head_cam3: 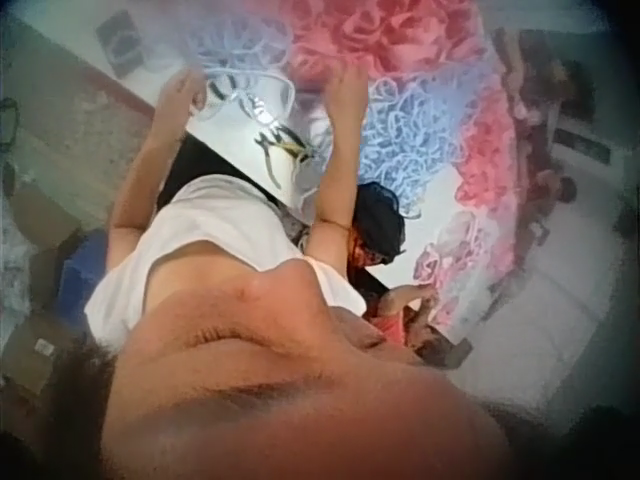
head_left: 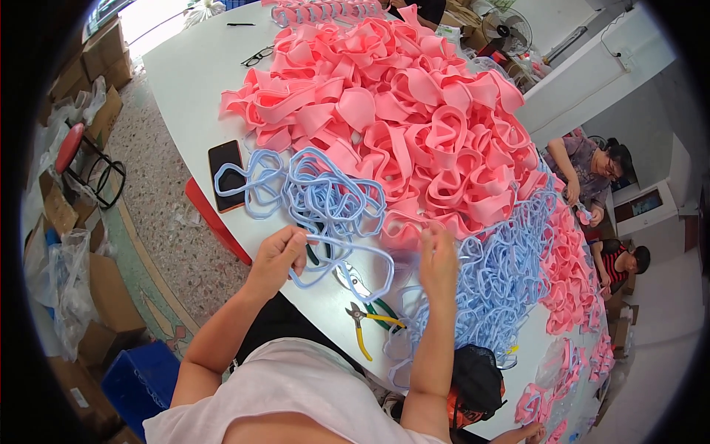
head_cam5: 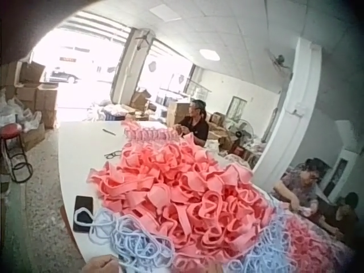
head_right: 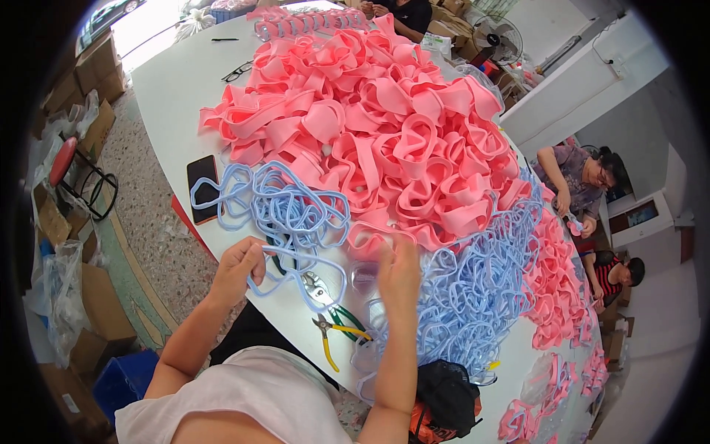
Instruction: The recorder is assembling swim goggles by attaching the elastic head straps and adjusting the clips.
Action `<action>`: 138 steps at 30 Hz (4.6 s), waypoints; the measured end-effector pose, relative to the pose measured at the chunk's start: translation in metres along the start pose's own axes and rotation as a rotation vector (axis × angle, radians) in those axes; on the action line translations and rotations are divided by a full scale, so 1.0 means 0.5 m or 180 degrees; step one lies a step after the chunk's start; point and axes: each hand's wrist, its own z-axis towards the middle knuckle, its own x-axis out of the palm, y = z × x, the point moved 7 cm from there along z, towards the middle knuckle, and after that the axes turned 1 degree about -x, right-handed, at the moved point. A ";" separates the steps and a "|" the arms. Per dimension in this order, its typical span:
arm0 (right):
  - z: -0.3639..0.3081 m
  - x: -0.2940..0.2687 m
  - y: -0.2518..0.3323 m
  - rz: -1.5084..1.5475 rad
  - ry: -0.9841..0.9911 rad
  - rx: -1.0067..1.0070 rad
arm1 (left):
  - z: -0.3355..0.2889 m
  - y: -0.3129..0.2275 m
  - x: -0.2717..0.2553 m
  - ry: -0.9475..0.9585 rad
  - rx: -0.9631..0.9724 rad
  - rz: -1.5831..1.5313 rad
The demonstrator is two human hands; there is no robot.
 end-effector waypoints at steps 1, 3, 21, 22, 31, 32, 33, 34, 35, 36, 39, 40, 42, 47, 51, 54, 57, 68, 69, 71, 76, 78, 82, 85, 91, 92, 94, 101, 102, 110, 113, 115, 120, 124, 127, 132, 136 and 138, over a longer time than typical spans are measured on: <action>0.021 -0.018 -0.034 -0.1318 -0.0283 0.0079 | 0.001 0.006 -0.015 -0.0204 -0.0067 -0.0051; 0.041 -0.009 -0.149 -0.1960 0.0308 0.1166 | 0.006 0.012 -0.022 -0.0311 -0.0042 -0.0120; 0.039 -0.058 -0.101 0.3236 -0.1190 0.0774 | 0.017 0.029 0.060 -0.0131 -0.0143 -0.1295; 0.027 -0.063 -0.076 0.3352 -0.1145 0.0743 | 0.018 0.028 0.069 -0.0159 -0.0144 -0.1329; -0.108 0.107 0.038 0.5560 -0.0329 0.1929 | -0.010 0.028 0.101 -0.0514 0.0749 -0.0190; -0.122 0.113 0.033 0.5561 -0.0323 0.1949 | -0.017 0.039 0.097 -0.0524 0.0734 -0.0186; -0.139 0.125 0.029 0.5741 -0.0284 0.2168 | -0.025 0.055 0.091 -0.0546 0.0681 -0.0072; -0.157 0.136 0.025 0.5920 -0.0254 0.2396 | -0.034 0.066 0.085 -0.0563 0.0621 0.0047; -0.169 0.139 0.018 0.5923 -0.0260 0.2425 | -0.043 0.075 0.081 -0.0565 0.0596 0.0056; -0.184 0.148 0.012 0.6022 -0.0104 0.2644 | -0.051 0.082 0.078 -0.0570 0.0566 0.0133; -0.217 0.137 0.024 0.5988 0.0046 0.2926 | -0.070 0.091 0.082 -0.0513 0.0564 0.0348; -0.221 0.129 0.022 0.6128 -0.0054 0.2915 | -0.075 0.089 0.086 -0.0453 0.0634 0.0485; -0.236 0.116 -0.008 0.6036 -0.0277 0.2882 | -0.081 0.108 0.080 -0.0521 0.0560 0.0406; -0.241 0.063 0.005 0.5067 0.0181 0.2381 | -0.088 0.110 0.073 -0.0456 0.0732 0.0884; -0.240 0.050 -0.009 0.2546 0.0785 0.1599 | -0.090 0.115 0.075 -0.0551 0.0789 0.1168; -0.235 0.041 -0.009 0.1515 0.0945 0.1274 | -0.088 0.126 0.070 -0.0493 0.0597 0.1394; -0.224 0.026 0.013 0.1103 0.0667 0.0641 | -0.080 0.117 0.074 -0.0395 0.0470 0.1529; -0.234 0.027 0.011 0.0934 0.0593 0.0390 | -0.089 0.119 0.089 -0.0382 0.1082 0.1888; -0.233 0.027 0.010 0.0938 0.0600 0.0398 | -0.086 0.121 0.090 -0.0321 0.1102 0.1866; -0.232 0.034 0.006 0.1410 0.0767 0.0648 | -0.082 0.124 0.091 -0.0255 0.1118 0.1843; -0.244 0.045 -0.023 0.1868 0.1199 0.1167 | -0.064 0.136 0.098 0.0231 0.1112 0.1963; -0.249 0.053 -0.046 0.1679 0.1148 0.1255 | -0.069 0.124 0.109 0.0424 0.1283 0.2144; -0.245 0.026 -0.053 0.1627 0.0444 0.1074 | -0.070 0.089 0.132 0.0781 0.1269 0.2540; -0.243 0.017 -0.044 0.1271 0.0491 0.0969 | -0.066 0.115 0.119 0.0853 0.0799 0.2235; -0.240 0.001 -0.008 0.1312 0.0090 0.0558 | -0.071 0.146 0.122 0.0623 -0.0131 0.0238; -0.241 0.005 -0.008 0.1614 0.0080 0.0738 | -0.070 0.136 0.128 0.0629 -0.0125 0.0236; -0.251 0.014 -0.014 0.1782 0.0114 0.1045 | -0.072 0.112 0.134 0.0578 -0.0196 0.0279; -0.227 -0.001 0.026 0.1121 0.0268 0.0779 | -0.082 0.053 0.122 0.0207 0.0618 0.1589; -0.229 0.000 0.026 0.1124 0.0274 0.0778 | -0.086 0.059 0.116 0.0151 0.0631 0.1585; -0.242 0.020 0.007 0.0627 0.0510 0.0647 | -0.083 0.114 0.098 0.0419 0.0300 0.2076; -0.239 0.021 0.002 0.0670 0.0480 0.0712 | -0.083 0.100 0.098 0.0407 0.0555 0.2209; -0.241 0.022 0.000 0.0696 0.0512 0.0737 | -0.088 0.091 0.100 0.0353 0.0841 0.2300; -0.253 0.036 -0.018 0.0952 0.0359 0.0808 | -0.085 0.105 0.103 0.0432 0.0993 0.2109; -0.262 0.047 -0.020 0.1286 0.0079 0.0554 | -0.074 0.103 0.104 0.0518 0.0948 0.1984; -0.271 0.058 -0.025 0.1871 0.0353 0.1159 | -0.071 0.096 0.103 0.0552 0.1035 0.1947; -0.276 0.069 -0.042 0.2988 0.0383 0.1441 | -0.065 0.105 0.104 0.0575 0.0880 0.1847; -0.272 0.047 -0.053 0.4515 0.0534 0.2009 | -0.068 0.109 0.094 0.0565 0.0695 0.1708; -0.273 0.047 -0.042 0.5496 0.0614 0.2128 | -0.066 0.102 0.094 0.0499 0.0639 0.1624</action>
